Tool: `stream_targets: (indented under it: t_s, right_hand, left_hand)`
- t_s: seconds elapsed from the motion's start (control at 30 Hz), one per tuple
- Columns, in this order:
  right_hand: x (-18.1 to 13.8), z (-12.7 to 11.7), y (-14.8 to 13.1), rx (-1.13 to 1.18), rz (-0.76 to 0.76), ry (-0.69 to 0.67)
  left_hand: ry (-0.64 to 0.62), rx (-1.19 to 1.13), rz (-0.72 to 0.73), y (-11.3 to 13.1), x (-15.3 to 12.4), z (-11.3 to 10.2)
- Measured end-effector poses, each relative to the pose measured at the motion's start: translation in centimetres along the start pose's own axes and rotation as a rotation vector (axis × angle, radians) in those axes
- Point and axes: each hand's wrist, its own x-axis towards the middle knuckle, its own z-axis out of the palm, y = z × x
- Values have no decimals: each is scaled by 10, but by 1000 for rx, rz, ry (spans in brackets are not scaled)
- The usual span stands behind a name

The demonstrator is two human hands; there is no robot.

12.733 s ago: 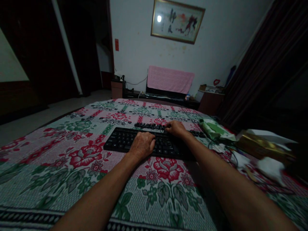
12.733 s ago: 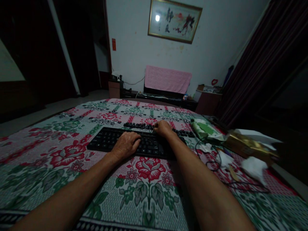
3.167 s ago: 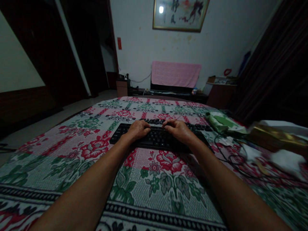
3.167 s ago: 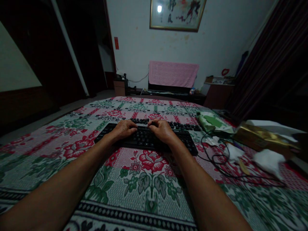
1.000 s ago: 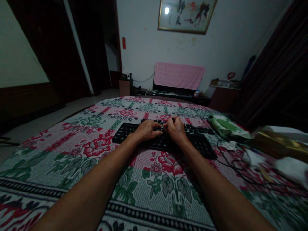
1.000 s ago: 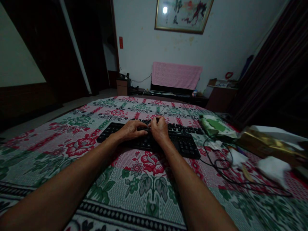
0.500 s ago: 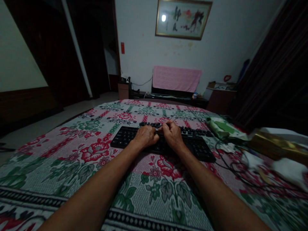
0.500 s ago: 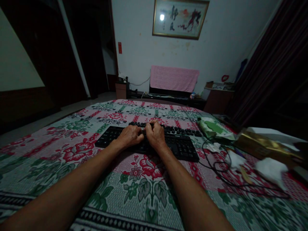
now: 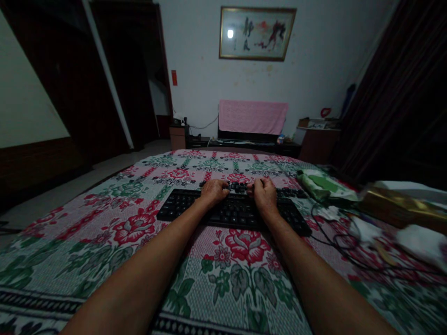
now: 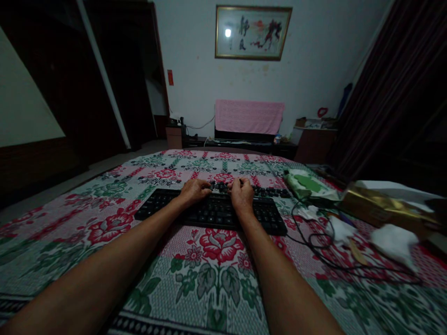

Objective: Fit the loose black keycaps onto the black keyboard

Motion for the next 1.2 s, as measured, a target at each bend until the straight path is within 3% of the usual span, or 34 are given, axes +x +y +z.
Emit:
stream_targets:
  t_s: [0.17, 0.33, 0.6, 0.9, 1.2]
  right_hand:
    - [-1, -1, 2, 13, 2, 3]
    - [1, -2, 5, 7, -1, 17]
    - [2, -1, 8, -11, -13, 6]
    - [2, -1, 9, -32, -21, -7]
    - [2, 0, 11, -31, -31, -10]
  left_hand:
    - [-108, -9, -57, 10, 29, 9]
    - [-195, -43, -112, 8, 37, 16]
    - [-145, -109, -115, 3, 35, 22]
    - [-235, -95, -66, 1, 44, 23]
    - [-143, -28, -55, 1, 43, 30]
